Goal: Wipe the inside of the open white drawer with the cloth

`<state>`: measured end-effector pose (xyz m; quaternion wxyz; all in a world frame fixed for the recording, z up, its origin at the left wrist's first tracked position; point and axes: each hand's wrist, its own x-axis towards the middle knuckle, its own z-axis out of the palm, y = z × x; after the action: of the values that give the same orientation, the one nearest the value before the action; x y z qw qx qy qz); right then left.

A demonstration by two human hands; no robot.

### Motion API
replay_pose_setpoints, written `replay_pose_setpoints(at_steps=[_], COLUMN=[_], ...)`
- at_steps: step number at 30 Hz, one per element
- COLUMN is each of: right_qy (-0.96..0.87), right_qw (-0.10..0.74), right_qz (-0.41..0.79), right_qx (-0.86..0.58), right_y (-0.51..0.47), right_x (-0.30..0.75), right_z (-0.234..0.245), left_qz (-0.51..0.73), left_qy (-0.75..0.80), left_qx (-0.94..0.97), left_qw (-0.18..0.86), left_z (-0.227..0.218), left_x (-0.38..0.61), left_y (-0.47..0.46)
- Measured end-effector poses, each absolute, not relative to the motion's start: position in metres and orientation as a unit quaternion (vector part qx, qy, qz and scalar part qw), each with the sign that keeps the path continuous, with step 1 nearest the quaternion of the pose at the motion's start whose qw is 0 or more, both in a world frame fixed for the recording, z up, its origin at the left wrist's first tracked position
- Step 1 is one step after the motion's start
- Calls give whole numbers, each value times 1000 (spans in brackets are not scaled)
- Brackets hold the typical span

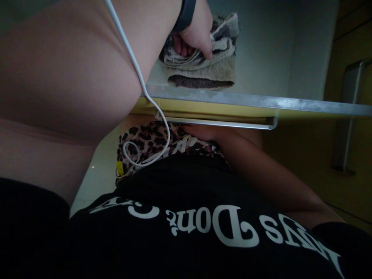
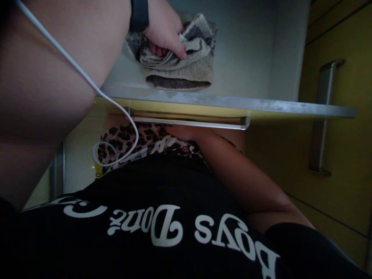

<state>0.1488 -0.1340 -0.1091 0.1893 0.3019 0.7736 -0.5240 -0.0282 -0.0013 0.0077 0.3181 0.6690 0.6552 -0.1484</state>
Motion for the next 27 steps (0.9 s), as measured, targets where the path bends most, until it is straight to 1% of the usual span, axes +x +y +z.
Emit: replay_pose_setpoints(at_steps=[8,17,27], right_qy=[764,773,776], right_qw=[214,194,190], right_qz=[-528,-526,-534], right_qx=[302,297,275], right_y=[-134,-133,-132], right_x=[147,148,148], right_z=[-101,-104,-107], left_qz=[-146,-140,-122], left_qy=[664,667,673], left_qx=[660,657,651], left_qw=[320,323,328], left_z=[9,8,6], left_x=[-28,-27,-27], left_y=[-3,-4,-6])
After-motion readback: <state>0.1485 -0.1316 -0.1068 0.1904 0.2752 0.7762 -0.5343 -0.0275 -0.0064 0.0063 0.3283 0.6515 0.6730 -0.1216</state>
